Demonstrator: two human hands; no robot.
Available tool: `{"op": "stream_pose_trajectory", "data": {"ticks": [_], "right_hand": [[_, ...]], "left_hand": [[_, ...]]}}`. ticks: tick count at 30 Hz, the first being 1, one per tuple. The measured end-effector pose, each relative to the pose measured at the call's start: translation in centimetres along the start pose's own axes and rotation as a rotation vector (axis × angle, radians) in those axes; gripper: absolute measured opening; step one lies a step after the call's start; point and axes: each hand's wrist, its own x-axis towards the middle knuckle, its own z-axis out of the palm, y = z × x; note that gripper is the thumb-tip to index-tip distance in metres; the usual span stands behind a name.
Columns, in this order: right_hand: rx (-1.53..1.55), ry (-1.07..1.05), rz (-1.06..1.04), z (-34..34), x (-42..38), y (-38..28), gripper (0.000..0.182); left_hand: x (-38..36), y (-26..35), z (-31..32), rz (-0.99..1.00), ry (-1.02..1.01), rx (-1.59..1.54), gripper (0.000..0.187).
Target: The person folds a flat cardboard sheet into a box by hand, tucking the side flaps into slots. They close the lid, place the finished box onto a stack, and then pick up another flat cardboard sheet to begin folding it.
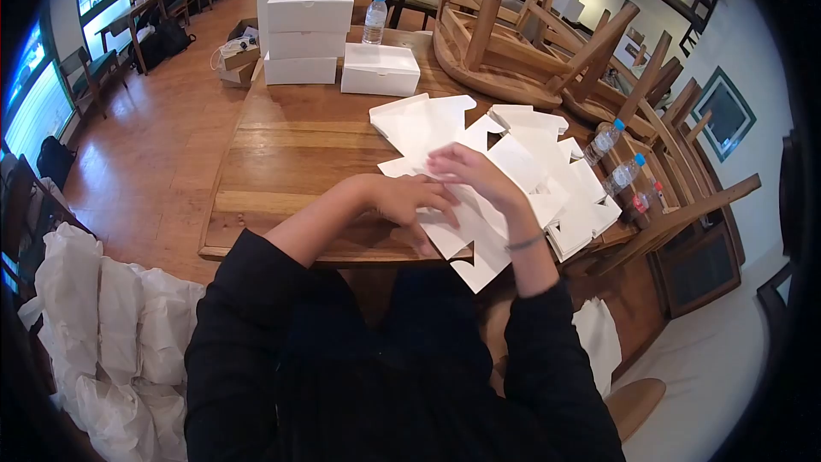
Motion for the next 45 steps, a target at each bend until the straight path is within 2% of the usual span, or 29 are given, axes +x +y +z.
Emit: {"op": "stream_pose_trajectory", "data": {"ticks": [2,3,5,9,10,13,14,17,19,22,25,26,29,30,33,39,45], "right_hand": [[-0.091,-0.059,-0.011,-0.7,-4.1,-0.4,0.045],[-0.077,-0.09,0.02,-0.5,-6.7,-1.3,0.05],[-0.241,-0.121,-0.023,-0.6,-11.2,-1.8,0.065],[-0.401,-0.227,-0.156,-0.1,-16.9,-1.0,0.089],[-0.345,-0.128,-0.129,0.8,-17.7,-0.8,0.078],[-0.406,0.107,-0.21,1.4,-18.2,2.2,0.053],[-0.313,0.213,-0.229,1.7,-18.1,3.4,0.033],[-0.206,0.252,-0.272,1.8,-18.2,6.2,0.029],[-0.314,0.249,-0.342,2.8,-18.2,4.8,0.029],[-0.439,0.33,-0.381,4.3,-17.6,3.1,0.032],[-0.354,0.419,-0.485,3.4,-17.2,7.0,0.035],[-0.312,0.564,-0.518,3.9,-17.1,8.0,0.029],[-0.087,0.913,-0.434,6.3,-16.4,7.9,0.018],[0.003,1.045,-0.428,7.9,-15.5,6.1,0.013],[-0.138,1.169,-0.48,8.7,-14.2,5.5,0.015],[-0.437,1.14,-0.606,8.8,-12.2,3.4,0.015],[-0.447,1.096,-0.541,8.7,-10.6,1.9,0.017]], "left_hand": [[-0.2,-0.9,0.3,-0.001,0.016,0.147,0.061],[-0.2,-1.2,0.1,-0.016,-0.005,0.08,0.06],[0.2,-1.8,-0.9,-0.05,-0.037,-0.05,0.058],[0.4,-1.9,-0.8,-0.009,0.018,-0.082,0.043],[0.6,-2.1,-0.6,0.031,0.043,-0.108,0.033],[0.9,-1.9,-0.2,0.026,0.147,-0.232,0.028],[1.1,-1.6,-0.2,0.012,0.2,-0.196,0.025],[1.5,-0.9,-0.4,-0.023,0.348,-0.07,0.022],[1.8,-1.3,-0.1,-0.044,0.42,0.03,0.023],[1.9,-1.8,0.0,-0.055,0.448,0.021,0.025],[2.0,-2.1,0.0,-0.061,0.46,-0.075,0.026],[1.9,-2.0,0.0,-0.05,0.481,-0.043,0.026],[1.7,-1.7,-0.2,-0.081,0.468,-0.095,0.026],[1.6,-1.5,-0.3,-0.083,0.461,-0.096,0.026],[1.6,-1.2,-0.3,-0.076,0.443,-0.129,0.025],[1.6,-1.5,-0.2,-0.037,0.427,-0.153,0.025],[1.7,-1.8,0.1,0.022,0.465,-0.181,0.024]]}}
